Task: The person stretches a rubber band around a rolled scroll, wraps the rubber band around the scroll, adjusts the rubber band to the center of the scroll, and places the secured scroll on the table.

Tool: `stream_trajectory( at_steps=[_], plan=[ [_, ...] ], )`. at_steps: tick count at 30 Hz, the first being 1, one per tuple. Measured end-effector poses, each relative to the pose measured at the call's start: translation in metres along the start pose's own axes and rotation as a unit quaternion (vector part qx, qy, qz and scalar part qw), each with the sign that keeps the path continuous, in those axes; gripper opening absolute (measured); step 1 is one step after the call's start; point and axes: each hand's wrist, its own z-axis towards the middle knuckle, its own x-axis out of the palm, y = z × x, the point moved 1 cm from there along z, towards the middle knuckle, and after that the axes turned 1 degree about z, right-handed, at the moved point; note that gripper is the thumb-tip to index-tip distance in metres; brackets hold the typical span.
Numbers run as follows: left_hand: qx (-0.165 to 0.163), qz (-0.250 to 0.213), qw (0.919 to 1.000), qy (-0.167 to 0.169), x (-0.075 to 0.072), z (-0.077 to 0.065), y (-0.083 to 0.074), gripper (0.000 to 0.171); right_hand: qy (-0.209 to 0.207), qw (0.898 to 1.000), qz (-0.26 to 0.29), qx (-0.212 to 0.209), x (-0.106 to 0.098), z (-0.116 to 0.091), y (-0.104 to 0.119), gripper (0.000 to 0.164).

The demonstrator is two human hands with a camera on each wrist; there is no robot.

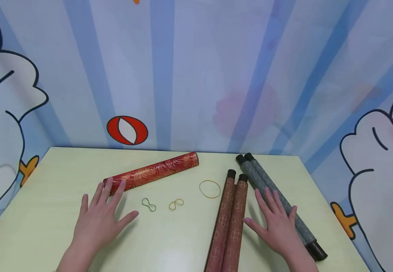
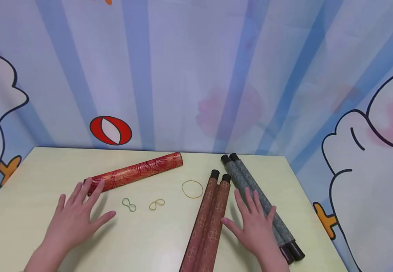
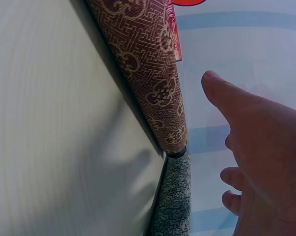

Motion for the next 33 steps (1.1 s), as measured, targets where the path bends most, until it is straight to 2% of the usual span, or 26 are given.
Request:
stream_trajectory(
  at_steps=[8,18,25,33],
  plan=[
    [0.018,0.01,0.9998,-0.007,-0.003,0.005,-0.001,0.097,0.006,1.0,0.0,-0.005,-0.003,0.003,0.003,0.092],
    [0.052,0.016,0.9984,-0.015,-0.009,0.023,-0.005,0.093,0.007,1.0,-0.007,-0.014,-0.004,0.01,0.009,0.094],
    [0.096,0.019,0.9951,-0.016,-0.01,0.038,-0.015,0.085,-0.005,0.999,0.003,-0.033,-0.005,0.013,0.013,0.095],
    [0.153,0.028,0.9876,-0.021,-0.005,0.054,-0.021,0.067,0.002,0.999,0.005,-0.039,-0.007,0.013,0.021,0.093]
  ],
)
